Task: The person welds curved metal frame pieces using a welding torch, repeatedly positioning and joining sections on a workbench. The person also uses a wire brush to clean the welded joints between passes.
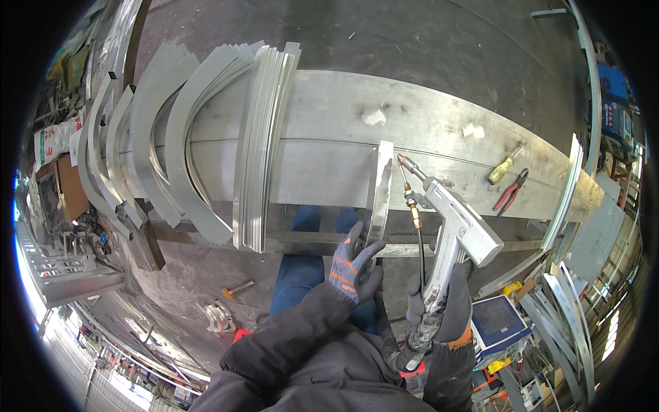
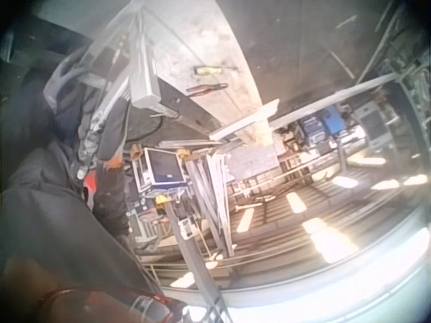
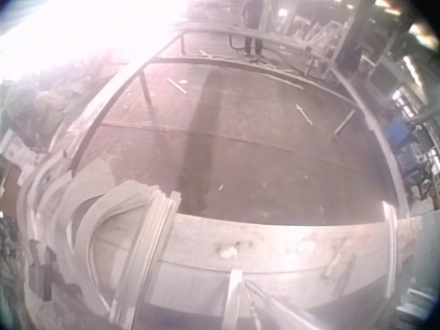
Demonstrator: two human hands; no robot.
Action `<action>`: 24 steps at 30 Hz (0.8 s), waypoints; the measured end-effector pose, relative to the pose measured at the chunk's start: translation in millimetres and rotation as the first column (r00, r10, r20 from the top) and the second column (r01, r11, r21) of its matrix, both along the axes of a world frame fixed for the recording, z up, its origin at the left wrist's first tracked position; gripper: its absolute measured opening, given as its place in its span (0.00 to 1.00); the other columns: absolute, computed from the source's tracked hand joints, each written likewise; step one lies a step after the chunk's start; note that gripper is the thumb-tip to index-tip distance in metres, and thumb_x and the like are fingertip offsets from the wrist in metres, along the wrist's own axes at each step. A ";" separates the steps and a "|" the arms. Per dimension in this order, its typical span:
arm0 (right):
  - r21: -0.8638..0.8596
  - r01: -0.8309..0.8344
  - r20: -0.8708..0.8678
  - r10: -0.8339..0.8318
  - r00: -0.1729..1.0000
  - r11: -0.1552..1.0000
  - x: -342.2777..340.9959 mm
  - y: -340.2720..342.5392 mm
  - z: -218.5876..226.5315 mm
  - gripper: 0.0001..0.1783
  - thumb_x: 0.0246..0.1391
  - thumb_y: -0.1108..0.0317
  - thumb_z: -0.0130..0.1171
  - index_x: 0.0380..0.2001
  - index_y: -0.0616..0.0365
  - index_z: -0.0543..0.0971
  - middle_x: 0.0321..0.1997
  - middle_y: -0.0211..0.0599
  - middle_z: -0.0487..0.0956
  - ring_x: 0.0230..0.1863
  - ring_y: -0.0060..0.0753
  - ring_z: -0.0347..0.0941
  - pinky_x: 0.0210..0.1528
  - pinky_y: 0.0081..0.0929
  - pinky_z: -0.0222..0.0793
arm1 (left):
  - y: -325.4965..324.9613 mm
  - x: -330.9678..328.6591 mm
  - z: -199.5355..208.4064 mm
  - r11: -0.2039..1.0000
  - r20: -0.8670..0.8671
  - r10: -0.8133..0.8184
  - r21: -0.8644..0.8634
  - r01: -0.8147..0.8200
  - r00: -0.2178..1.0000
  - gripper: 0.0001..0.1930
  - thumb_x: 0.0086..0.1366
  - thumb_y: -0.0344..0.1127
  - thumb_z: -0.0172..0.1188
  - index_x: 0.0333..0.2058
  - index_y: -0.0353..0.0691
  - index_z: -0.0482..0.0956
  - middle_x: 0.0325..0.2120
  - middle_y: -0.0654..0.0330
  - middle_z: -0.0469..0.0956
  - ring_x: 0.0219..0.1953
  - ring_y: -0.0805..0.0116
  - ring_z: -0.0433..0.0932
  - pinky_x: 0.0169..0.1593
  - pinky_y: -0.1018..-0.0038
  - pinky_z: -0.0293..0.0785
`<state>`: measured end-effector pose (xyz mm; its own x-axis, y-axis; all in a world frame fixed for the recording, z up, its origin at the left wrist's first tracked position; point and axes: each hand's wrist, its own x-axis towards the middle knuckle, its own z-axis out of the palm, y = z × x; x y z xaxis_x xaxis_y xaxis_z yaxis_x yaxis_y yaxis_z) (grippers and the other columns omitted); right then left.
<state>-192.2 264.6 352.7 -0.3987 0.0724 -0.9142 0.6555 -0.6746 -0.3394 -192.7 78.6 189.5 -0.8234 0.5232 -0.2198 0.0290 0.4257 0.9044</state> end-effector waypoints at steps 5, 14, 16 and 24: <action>0.018 -0.007 0.052 0.006 0.999 1.000 -9.9 2.0 -1.4 0.46 0.63 0.21 0.40 0.36 0.62 0.78 0.15 0.33 0.72 0.14 0.29 0.68 0.18 0.25 0.65 | 0.7 -1.0 1.4 1.000 0.034 0.008 0.005 -0.008 0.999 0.31 0.54 0.32 0.69 0.60 0.47 0.76 0.66 0.31 0.60 0.61 0.32 0.69 0.61 0.48 0.69; -0.001 0.008 0.063 -0.008 0.998 1.000 -13.6 2.6 -1.2 0.47 0.64 0.22 0.38 0.36 0.63 0.79 0.15 0.34 0.73 0.14 0.29 0.68 0.18 0.25 0.65 | -0.9 -3.2 2.0 0.999 0.124 0.004 0.033 -0.009 0.992 0.31 0.54 0.32 0.69 0.59 0.47 0.76 0.66 0.32 0.61 0.61 0.33 0.70 0.61 0.50 0.70; -0.017 0.024 0.072 -0.022 0.997 1.000 -12.6 2.9 -0.3 0.47 0.64 0.22 0.37 0.36 0.63 0.79 0.15 0.34 0.73 0.14 0.29 0.68 0.18 0.25 0.65 | -1.0 -3.6 2.6 1.000 0.115 0.012 0.025 -0.015 0.993 0.31 0.54 0.32 0.69 0.59 0.46 0.76 0.66 0.32 0.61 0.60 0.33 0.70 0.61 0.50 0.70; 0.008 -0.005 0.047 0.004 0.999 1.000 -11.1 3.5 -4.1 0.47 0.66 0.24 0.37 0.35 0.64 0.79 0.15 0.34 0.73 0.14 0.29 0.68 0.19 0.25 0.66 | -0.8 -4.4 2.8 0.999 0.093 0.007 0.035 -0.010 0.996 0.30 0.55 0.33 0.68 0.59 0.46 0.77 0.66 0.33 0.62 0.60 0.34 0.71 0.60 0.50 0.70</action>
<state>-203.3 268.2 348.6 -0.3558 0.0778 -0.9313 0.6739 -0.6691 -0.3133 -197.1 77.8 192.4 -0.8047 0.5250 -0.2773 -0.0596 0.3932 0.9175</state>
